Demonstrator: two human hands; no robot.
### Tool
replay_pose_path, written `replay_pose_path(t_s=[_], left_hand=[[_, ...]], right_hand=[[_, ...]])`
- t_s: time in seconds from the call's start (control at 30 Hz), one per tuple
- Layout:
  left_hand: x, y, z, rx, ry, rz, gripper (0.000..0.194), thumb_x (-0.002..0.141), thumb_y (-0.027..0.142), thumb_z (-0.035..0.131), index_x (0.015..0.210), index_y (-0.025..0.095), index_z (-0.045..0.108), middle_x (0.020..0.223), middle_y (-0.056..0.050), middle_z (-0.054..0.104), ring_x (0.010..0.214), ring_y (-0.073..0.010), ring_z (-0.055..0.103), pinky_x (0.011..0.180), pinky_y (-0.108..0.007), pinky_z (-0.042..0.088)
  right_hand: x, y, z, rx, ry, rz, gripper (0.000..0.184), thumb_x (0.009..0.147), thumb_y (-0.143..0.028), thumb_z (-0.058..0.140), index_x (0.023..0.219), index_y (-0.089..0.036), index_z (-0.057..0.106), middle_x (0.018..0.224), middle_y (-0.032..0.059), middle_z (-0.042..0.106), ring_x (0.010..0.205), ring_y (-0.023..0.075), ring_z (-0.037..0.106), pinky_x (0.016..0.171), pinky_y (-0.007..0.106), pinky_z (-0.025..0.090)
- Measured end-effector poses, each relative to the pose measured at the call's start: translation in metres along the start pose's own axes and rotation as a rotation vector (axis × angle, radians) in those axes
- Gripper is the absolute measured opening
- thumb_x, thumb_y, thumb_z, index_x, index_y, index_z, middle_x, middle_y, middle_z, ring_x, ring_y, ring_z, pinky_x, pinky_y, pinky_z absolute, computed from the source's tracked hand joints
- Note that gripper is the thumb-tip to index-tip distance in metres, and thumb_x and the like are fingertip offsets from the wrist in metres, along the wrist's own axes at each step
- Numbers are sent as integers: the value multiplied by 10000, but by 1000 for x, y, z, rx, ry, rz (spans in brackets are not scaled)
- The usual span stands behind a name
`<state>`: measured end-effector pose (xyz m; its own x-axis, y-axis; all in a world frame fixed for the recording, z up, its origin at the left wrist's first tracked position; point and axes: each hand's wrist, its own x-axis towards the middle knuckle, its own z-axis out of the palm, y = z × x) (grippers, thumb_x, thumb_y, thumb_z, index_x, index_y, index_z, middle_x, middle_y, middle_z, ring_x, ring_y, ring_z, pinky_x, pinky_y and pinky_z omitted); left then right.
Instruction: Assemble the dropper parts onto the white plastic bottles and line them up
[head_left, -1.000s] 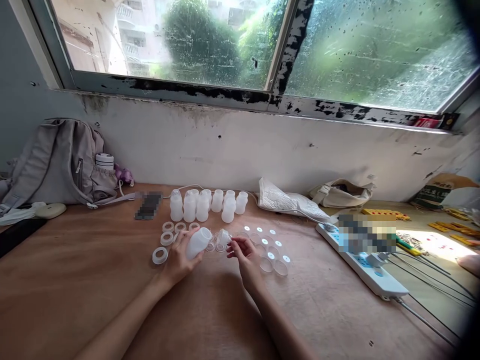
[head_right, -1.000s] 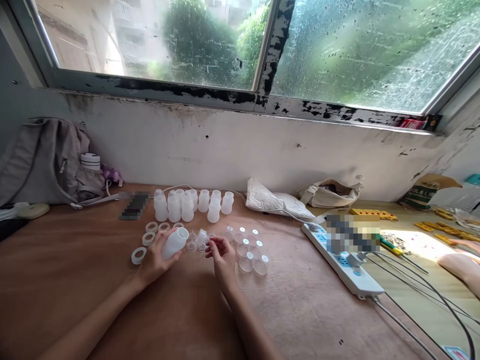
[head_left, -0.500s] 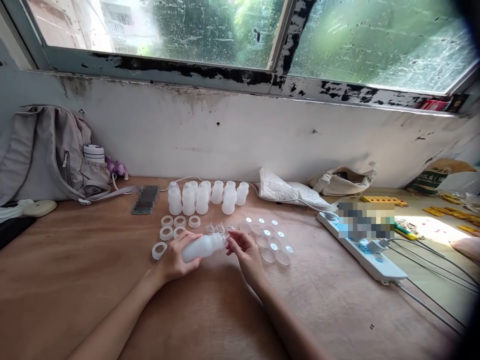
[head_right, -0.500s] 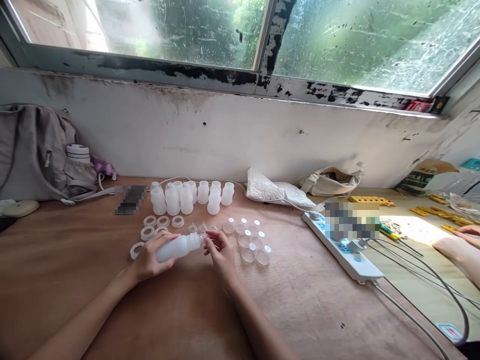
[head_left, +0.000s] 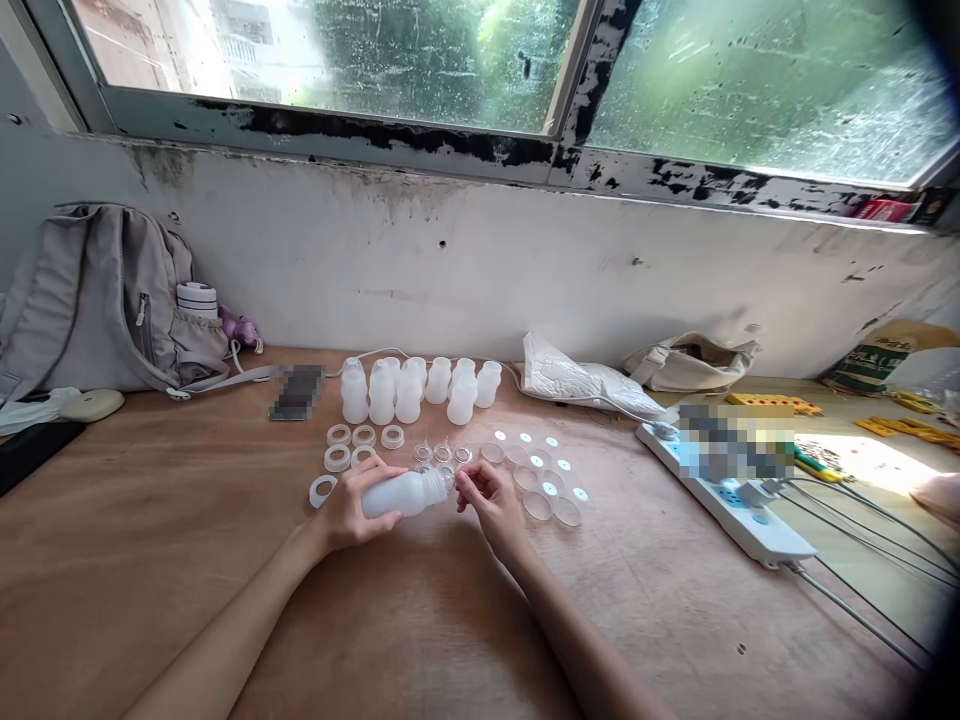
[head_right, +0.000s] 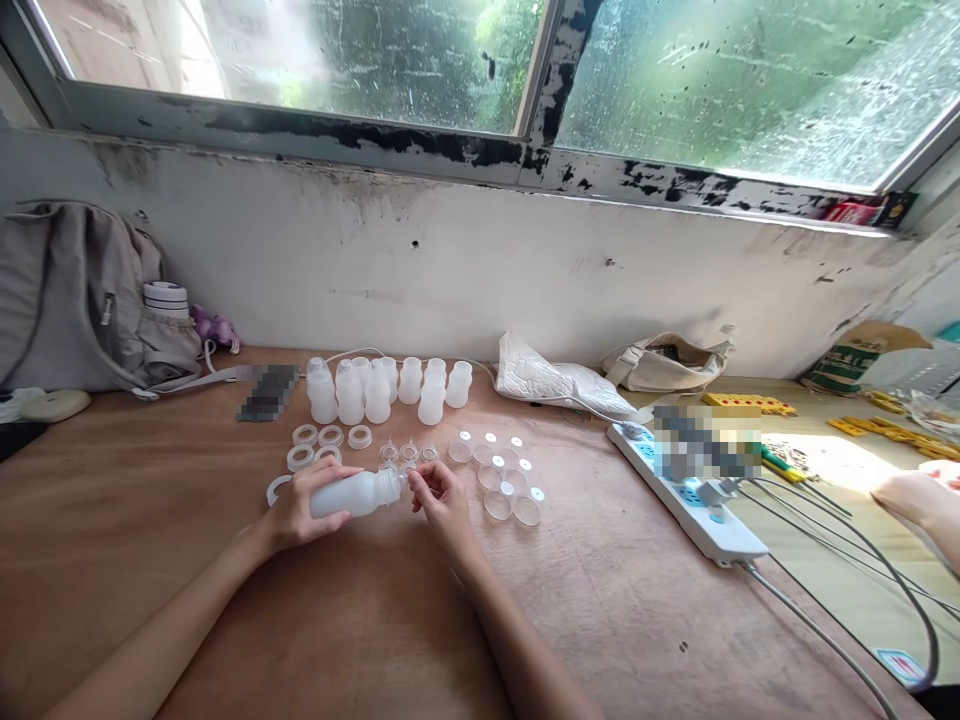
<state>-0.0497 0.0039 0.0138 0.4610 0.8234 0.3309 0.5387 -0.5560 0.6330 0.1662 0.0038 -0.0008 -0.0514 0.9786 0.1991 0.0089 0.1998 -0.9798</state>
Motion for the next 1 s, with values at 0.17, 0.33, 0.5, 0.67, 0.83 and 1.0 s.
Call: replay_pose_path(t_s=[0.17,0.33,0.5,0.67,0.83,1.0], left_hand=[[0,1,1,-30,-13,0,427,662,294,570,1076,199,531,889,-35,510,792,-163,508,725,-275,434],[0,2,2,-39,-24,-27,426,662,322,565,1072,206,535,888,-34,524,792,-169,508,738,-289,432],[0,4,2,-47,-17,-24,416,664,305,562,1067,201,540,873,-32,525,780,-167,505,731,-288,427],[3,6,-1,-99,-50,-99,398,672,339,552,1047,206,556,883,-33,541,781,-176,508,725,-297,422],[5,3,-2,-230,-96,-176,399,677,395,538,1006,176,585,837,-33,553,744,-171,519,676,-274,414],[5,0,1,-272,-64,-190,408,668,401,545,999,167,592,835,-35,564,753,-174,521,685,-273,410]], right_hand=[[-1,0,0,-81,21,-66,230,765,-379,531,652,-183,493,564,-30,479,458,91,455,450,217,378],[-2,-3,0,-140,47,-92,259,776,-392,512,618,-189,478,509,-39,458,442,91,442,433,210,362],[-3,-4,1,-131,64,-93,247,778,-375,516,620,-189,482,517,-39,465,444,90,451,441,213,367],[-2,-2,3,-18,43,-61,199,771,-375,528,702,-188,522,561,-12,549,528,128,532,536,263,445],[0,-1,3,73,77,-34,174,728,-362,582,734,-189,564,636,-3,580,586,136,558,591,287,482],[0,-2,2,127,75,-25,148,702,-334,613,744,-193,599,714,9,610,654,145,578,645,307,500]])
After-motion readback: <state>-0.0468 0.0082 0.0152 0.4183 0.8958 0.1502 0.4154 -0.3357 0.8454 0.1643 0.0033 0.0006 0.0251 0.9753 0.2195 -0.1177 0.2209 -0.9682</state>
